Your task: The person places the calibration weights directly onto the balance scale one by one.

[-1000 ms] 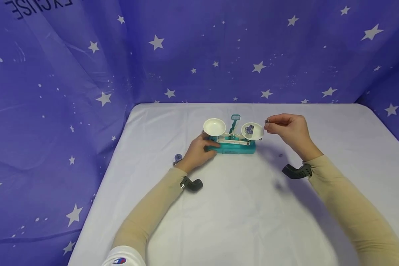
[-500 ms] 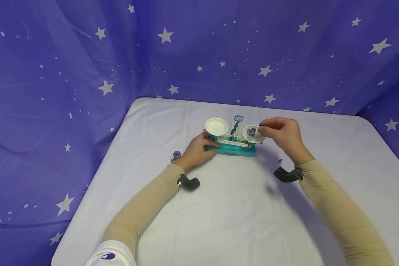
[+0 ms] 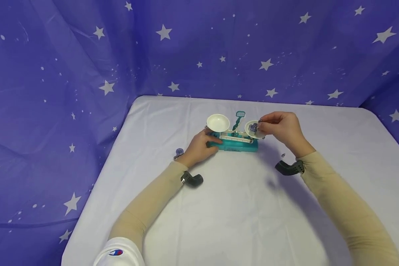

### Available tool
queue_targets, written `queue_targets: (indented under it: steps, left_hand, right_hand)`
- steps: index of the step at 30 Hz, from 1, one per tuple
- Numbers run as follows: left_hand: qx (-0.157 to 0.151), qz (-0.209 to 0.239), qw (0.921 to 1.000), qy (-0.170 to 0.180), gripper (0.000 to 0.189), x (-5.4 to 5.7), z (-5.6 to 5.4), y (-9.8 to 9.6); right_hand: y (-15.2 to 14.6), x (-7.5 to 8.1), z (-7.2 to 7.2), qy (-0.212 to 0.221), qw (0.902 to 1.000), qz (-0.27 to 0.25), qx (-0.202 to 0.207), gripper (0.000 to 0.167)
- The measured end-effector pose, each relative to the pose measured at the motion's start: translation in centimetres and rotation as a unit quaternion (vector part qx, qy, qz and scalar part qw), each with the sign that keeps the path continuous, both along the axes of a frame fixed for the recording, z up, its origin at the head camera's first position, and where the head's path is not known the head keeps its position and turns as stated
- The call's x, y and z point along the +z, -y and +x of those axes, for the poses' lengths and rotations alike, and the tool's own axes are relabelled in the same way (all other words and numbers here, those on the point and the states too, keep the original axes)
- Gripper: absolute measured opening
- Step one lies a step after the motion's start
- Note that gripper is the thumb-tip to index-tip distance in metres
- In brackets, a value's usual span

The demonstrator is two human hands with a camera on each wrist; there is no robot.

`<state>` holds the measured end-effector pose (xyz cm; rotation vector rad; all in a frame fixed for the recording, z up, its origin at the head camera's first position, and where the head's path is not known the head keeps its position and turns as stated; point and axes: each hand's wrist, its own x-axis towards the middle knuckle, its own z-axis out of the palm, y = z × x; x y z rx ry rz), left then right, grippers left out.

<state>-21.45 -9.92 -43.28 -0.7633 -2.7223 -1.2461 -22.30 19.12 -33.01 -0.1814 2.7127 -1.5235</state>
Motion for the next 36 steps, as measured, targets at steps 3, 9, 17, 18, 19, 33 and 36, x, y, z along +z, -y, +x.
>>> queue_targets:
  steps: [3, 9, 17, 18, 19, 33, 36]
  left_hand:
    - [-0.003, 0.003, 1.0, -0.009, 0.025, 0.4, -1.0, -0.3]
    - [-0.008, 0.016, 0.9997, -0.013, 0.025, 0.9, -1.9, -1.2]
    - [-0.012, 0.032, 0.9993, 0.012, 0.024, -0.2, -0.1, -2.9]
    - [-0.01, 0.035, 0.9992, 0.014, 0.024, -0.3, 0.1, -3.0]
    - [-0.008, 0.039, 0.9991, 0.013, 0.024, -0.3, 0.2, -3.1]
    - [-0.011, 0.031, 0.9995, -0.001, 0.024, 0.1, 0.4, -0.9]
    - [-0.003, 0.029, 0.9996, -0.003, 0.023, 0.0, 0.7, 0.5]
  right_hand:
    - [-0.1, 0.7, -0.5, -0.013, 0.9998, 0.016, -0.008, 0.03]
    - [-0.6, 1.7, -0.8, -0.005, 0.9956, 0.092, -0.015, 0.028]
    - [-1.8, 2.1, 0.4, 0.034, 0.9859, 0.164, -0.009, 0.031]
    - [-1.8, 2.1, 0.4, 0.036, 0.9852, 0.168, -0.009, 0.031]
    - [-1.8, 2.1, 0.5, 0.036, 0.9847, 0.17, -0.007, 0.032]
    - [0.0, 1.0, 0.5, 0.027, 0.9893, 0.142, -0.017, 0.024]
    - [1.0, -0.1, 0.7, 0.03, 0.9926, 0.117, -0.013, 0.025]
